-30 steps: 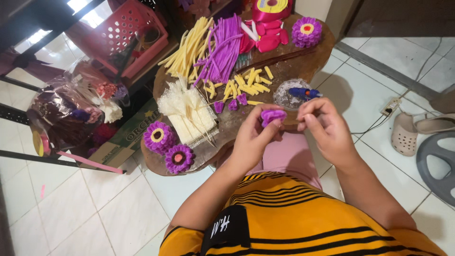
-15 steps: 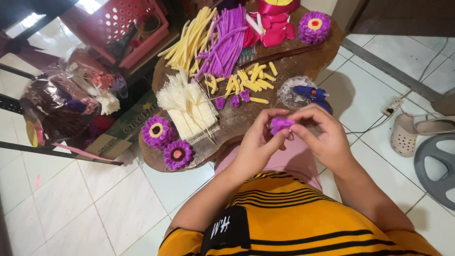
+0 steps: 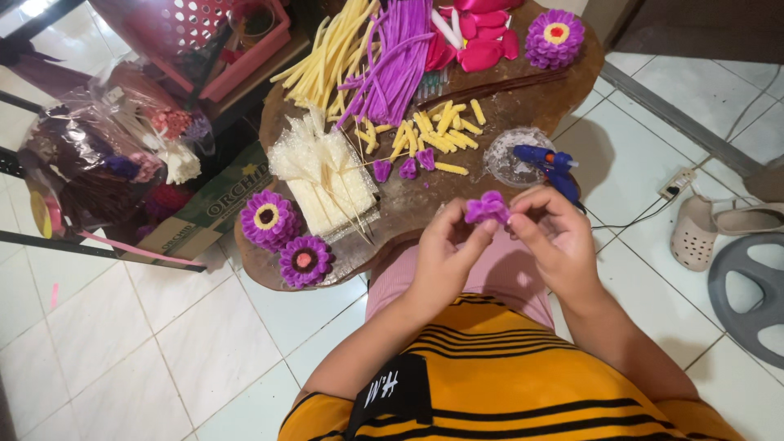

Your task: The person assembles decorative flowers by folding purple pipe cleaners into petal shapes and securing them with a glue gun.

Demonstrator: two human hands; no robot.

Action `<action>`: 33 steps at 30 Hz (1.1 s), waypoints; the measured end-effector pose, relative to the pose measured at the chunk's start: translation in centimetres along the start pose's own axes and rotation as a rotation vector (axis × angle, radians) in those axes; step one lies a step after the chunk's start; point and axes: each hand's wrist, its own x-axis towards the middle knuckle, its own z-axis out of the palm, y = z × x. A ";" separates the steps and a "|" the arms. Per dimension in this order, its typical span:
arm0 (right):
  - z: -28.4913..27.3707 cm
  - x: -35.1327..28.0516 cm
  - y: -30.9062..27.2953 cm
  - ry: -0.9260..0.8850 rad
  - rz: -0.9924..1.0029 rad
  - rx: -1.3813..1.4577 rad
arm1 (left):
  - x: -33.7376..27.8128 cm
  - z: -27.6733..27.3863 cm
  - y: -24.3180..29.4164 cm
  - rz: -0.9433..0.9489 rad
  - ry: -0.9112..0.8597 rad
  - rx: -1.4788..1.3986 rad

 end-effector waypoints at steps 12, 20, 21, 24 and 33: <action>0.5 0.1 2.5 0.005 0.265 -0.019 | 1.2 -1.8 -3.5 -0.052 0.022 0.011; 1.8 -0.3 2.4 -0.021 0.254 -0.140 | 1.2 -0.9 -3.6 -0.055 0.051 0.153; 2.4 -0.3 1.9 -0.011 0.257 -0.162 | 1.1 -0.8 -3.9 -0.048 0.056 0.204; 1.9 -0.9 3.4 -0.055 0.263 -0.218 | 0.8 -1.9 -5.3 -0.026 0.088 0.292; 1.3 -8.9 9.7 -0.348 0.537 -0.537 | -6.1 -5.2 -10.7 -0.367 0.056 0.268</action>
